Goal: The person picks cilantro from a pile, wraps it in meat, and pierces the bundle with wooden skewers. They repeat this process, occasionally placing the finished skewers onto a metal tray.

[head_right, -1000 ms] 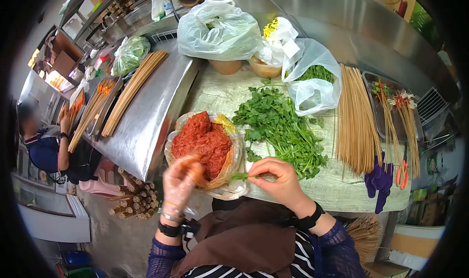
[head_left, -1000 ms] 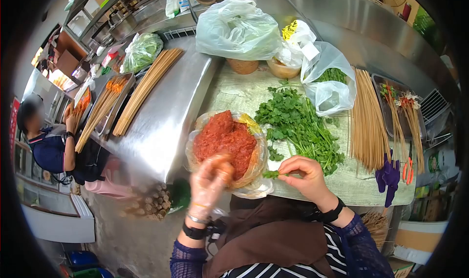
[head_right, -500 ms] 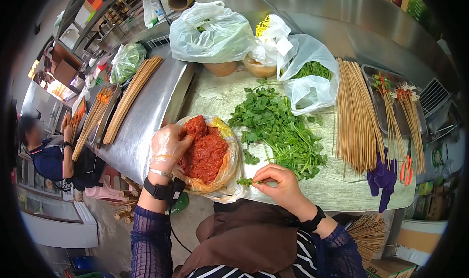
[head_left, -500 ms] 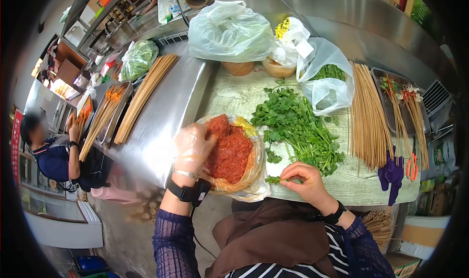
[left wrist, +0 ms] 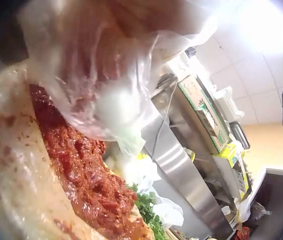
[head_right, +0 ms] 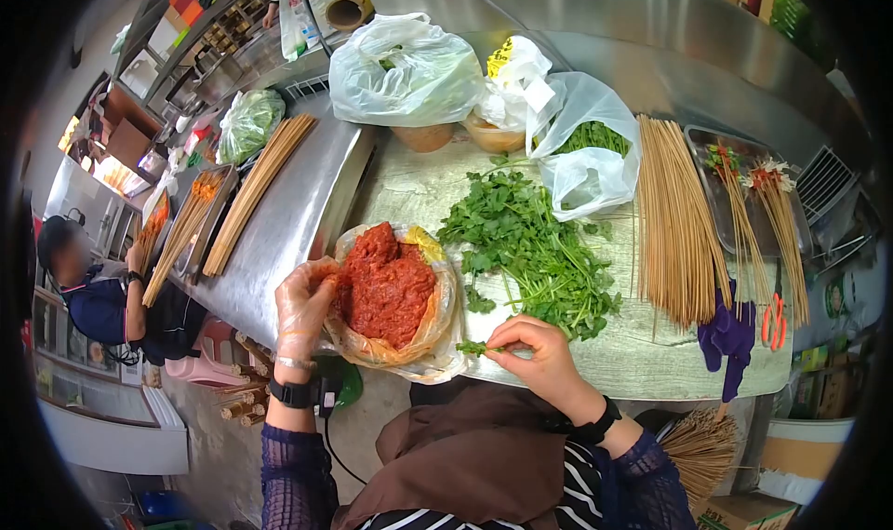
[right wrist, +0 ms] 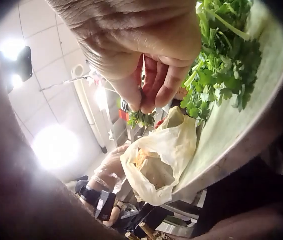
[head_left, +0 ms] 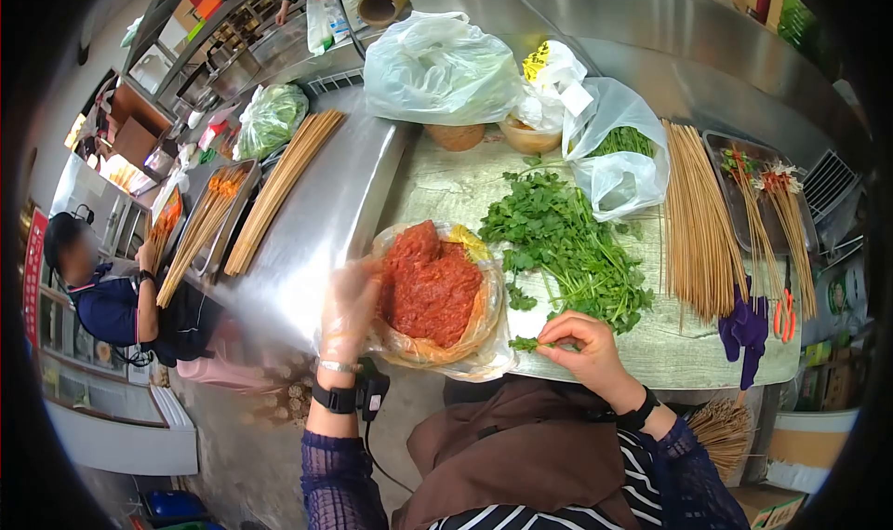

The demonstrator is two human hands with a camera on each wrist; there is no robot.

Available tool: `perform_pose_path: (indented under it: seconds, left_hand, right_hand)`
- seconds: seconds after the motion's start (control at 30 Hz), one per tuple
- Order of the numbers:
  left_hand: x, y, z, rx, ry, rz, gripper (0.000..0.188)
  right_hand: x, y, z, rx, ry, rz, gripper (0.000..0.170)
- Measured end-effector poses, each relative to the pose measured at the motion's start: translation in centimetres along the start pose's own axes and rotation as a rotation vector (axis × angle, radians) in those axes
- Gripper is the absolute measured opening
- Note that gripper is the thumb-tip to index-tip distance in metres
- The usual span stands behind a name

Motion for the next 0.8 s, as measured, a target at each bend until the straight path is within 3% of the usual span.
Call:
perform_pose_path:
  seconds: [0.17, 0.2, 0.33, 0.43, 0.47, 0.57, 0.6, 0.7, 0.73, 0.8]
  left_hand:
    - [-1.1, -0.4, -2.6, -0.441, -0.078, 0.001, 0.013]
    - [-1.4, -0.3, -3.0, -0.494, -0.171, 0.004, 0.013]
    - [-1.3, 0.5, -1.1, -0.075, -0.050, 0.144, 0.019]
    - [-1.6, 0.1, -0.4, 0.467, 0.516, -0.021, 0.015]
    - [-1.6, -0.1, -0.4, 0.491, 0.475, -0.040, 0.017]
    - [-0.8, 0.7, 2.1, -0.481, -0.347, -0.116, 0.020]
    - [-0.9, 0.5, 1.0, -0.174, -0.229, -0.106, 0.020]
    - [-1.7, 0.2, -2.3, 0.424, 0.532, 0.097, 0.020]
    - [-1.6, 0.4, -2.3, 0.493, 0.604, 0.075, 0.022]
    - [-1.5, 0.7, -2.7, 0.516, 0.567, 0.104, 0.023]
  right_hand:
    - [-0.1, 0.8, 0.1, -0.005, 0.018, 0.006, 0.011]
    - [-0.1, 0.9, 0.2, -0.009, 0.021, 0.005, 0.011]
    - [-0.3, 0.8, -0.1, -0.032, 0.005, 0.012, 0.011]
    - [-0.4, 0.7, -0.2, -0.026, 0.005, -0.008, 0.011]
    - [-0.4, 0.6, -0.1, -0.031, 0.012, -0.009, 0.011]
    - [-0.3, 0.7, 0.0, -0.040, 0.026, -0.001, 0.011]
    - [-0.2, 0.8, 0.1, -0.040, 0.029, 0.004, 0.011]
    - [-0.1, 1.1, 0.2, -0.047, 0.027, 0.018, 0.011]
    - [-0.1, 1.2, 0.3, -0.053, 0.028, 0.018, 0.011]
    - [-0.1, 1.2, 0.4, -0.067, 0.027, 0.016, 0.010]
Point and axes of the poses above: each hand's wrist, its own x-axis towards the middle knuckle, its own y-axis out of the palm, z = x × y, the point moved 1 cm from there along x, towards the middle knuckle, and after that the axes turned 9 degrees about -z, right-handed, at the moved point
